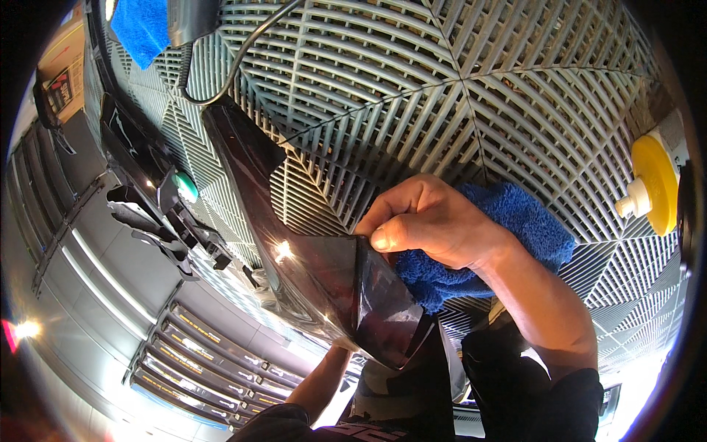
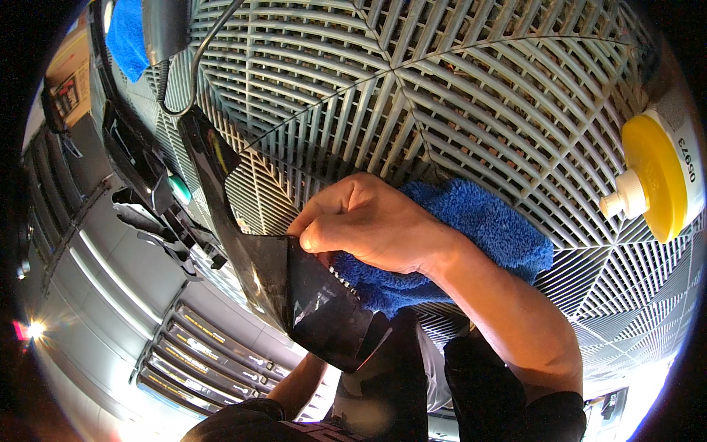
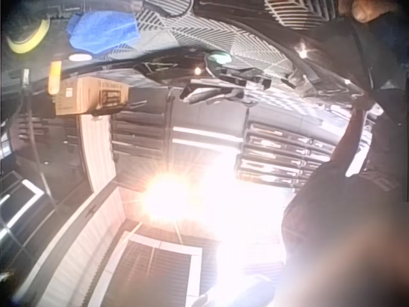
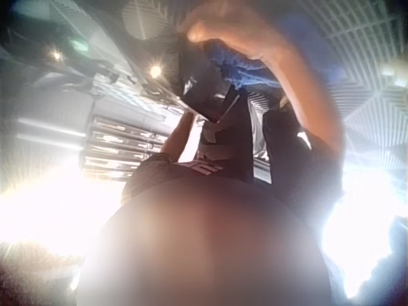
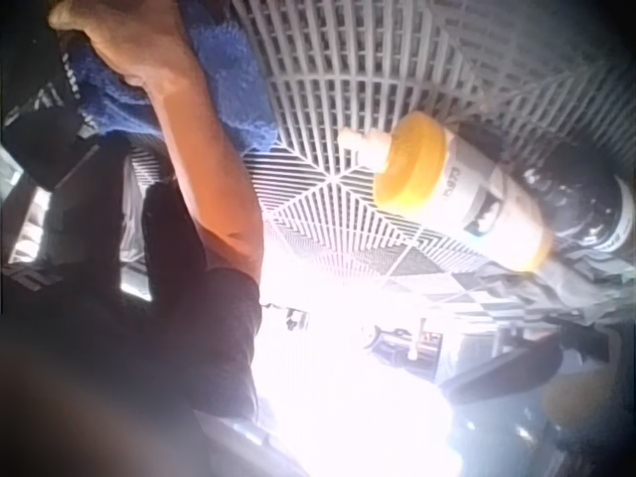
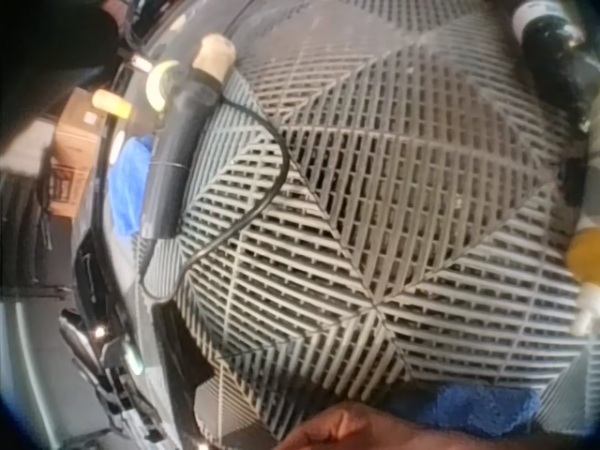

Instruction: The person removes a black car bumper from a vehicle, places it on the floor, wipes it with a blue cloth, and applies a dark substance from a small container using a brush to a specific area on the bumper.

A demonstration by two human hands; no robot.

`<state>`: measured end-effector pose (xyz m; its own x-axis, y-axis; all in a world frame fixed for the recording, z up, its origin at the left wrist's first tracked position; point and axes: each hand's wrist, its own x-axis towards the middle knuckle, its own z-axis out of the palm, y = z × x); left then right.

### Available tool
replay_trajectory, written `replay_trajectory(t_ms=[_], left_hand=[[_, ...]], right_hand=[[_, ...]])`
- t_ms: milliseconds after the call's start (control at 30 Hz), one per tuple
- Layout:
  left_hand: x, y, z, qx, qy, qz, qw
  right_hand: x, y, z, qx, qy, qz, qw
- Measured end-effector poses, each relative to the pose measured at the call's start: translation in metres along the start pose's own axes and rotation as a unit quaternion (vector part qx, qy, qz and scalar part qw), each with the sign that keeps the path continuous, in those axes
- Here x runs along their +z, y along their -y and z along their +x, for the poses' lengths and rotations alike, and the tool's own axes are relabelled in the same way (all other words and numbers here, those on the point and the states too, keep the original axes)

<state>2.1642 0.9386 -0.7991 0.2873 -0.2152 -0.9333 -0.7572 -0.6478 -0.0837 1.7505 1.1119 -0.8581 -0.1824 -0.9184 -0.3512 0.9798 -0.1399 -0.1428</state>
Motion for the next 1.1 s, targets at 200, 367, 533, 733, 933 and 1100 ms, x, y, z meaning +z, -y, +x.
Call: replay_trajectory(t_ms=[200,367,533,733,933,1100], left_hand=[[0.005,0.007,0.003,0.008,0.007,-0.017,1.0],[0.01,0.012,0.007,0.02,0.015,-0.03,0.999],[0.01,0.013,0.01,0.025,0.022,-0.03,0.999],[0.0,0.015,0.005,0.025,0.025,-0.003,0.999],[-0.029,0.012,-0.016,0.026,0.044,0.159,0.986],[-0.053,-0.017,-0.07,0.03,0.127,0.461,0.878]], right_hand=[[0.001,-0.001,0.003,0.01,-0.019,-0.005,1.0],[0.004,0.0,0.0,-0.012,-0.039,-0.013,0.999],[0.004,0.003,0.001,0.0,-0.021,-0.003,1.0],[0.003,0.002,-0.001,-0.007,-0.013,-0.003,1.0],[-0.001,0.002,-0.006,0.003,0.017,-0.009,1.0],[-0.002,0.008,-0.01,0.0,0.076,-0.049,0.996]])
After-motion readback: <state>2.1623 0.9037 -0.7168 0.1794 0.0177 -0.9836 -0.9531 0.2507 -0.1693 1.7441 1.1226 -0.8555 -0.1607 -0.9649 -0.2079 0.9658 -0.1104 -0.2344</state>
